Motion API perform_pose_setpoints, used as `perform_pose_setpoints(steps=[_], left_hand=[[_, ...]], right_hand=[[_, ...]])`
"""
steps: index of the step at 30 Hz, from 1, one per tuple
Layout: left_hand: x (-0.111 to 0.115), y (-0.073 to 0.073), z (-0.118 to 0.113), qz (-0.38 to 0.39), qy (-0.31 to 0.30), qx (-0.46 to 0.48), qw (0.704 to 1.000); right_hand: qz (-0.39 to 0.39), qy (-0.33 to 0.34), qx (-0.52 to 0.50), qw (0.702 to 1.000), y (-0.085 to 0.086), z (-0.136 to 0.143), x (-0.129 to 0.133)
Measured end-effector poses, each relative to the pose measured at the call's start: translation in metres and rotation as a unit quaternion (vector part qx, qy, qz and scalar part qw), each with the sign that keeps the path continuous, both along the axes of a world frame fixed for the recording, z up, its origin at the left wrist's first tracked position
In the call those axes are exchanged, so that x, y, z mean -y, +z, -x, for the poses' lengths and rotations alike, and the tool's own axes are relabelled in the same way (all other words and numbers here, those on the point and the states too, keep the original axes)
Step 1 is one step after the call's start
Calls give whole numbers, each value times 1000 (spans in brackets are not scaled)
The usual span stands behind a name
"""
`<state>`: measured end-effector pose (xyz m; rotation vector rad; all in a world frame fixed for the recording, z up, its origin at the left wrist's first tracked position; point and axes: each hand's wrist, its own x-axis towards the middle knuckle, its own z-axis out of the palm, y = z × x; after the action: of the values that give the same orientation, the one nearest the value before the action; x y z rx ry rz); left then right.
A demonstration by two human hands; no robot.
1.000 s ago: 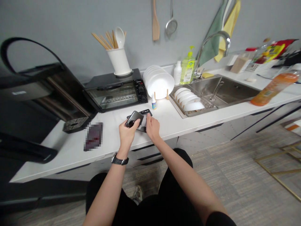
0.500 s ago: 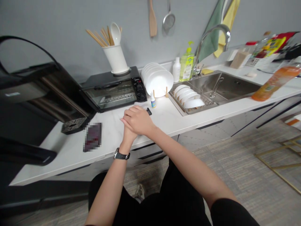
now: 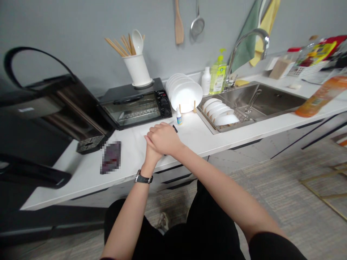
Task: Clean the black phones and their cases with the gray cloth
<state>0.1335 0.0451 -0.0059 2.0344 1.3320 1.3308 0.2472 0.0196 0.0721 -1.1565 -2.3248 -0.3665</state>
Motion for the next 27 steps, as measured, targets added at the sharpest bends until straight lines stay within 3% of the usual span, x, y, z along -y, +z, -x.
perform_pose_setpoints(steps=[2, 6, 8, 10, 13, 16, 19, 22, 24, 25, 27], left_hand=[[1, 1, 0, 3, -10, -3, 1000], [6, 4, 0, 45, -22, 17, 999], [7, 4, 0, 45, -20, 34, 998], [6, 1, 0, 47, -19, 36, 998], [5, -9, 1, 76, -19, 28, 997], [7, -22, 1, 116, -39, 32, 992], [10, -31, 1, 123, -35, 35, 991], [12, -33, 1, 121, -43, 47, 991], [11, -33, 1, 117, -62, 57, 990], [10, -34, 2, 116, -68, 59, 989], [9, -35, 3, 119, -68, 51, 989]], right_hand=[[15, -3, 6, 1000, 1, -4, -3], [79, -186, -91, 975, 5, -14, -5], [91, -238, -108, 961, 6, -13, -3], [75, -202, -78, 973, 7, -10, -1], [37, -58, 0, 998, 7, -7, -3], [25, 62, 72, 995, 6, -10, -10], [31, 96, 87, 991, 6, -15, -16], [79, -45, -8, 996, 9, -18, -16], [111, -164, -49, 979, 12, -17, -14], [116, -196, -47, 973, 14, -16, -12], [107, -179, -4, 978, 16, -10, -9]])
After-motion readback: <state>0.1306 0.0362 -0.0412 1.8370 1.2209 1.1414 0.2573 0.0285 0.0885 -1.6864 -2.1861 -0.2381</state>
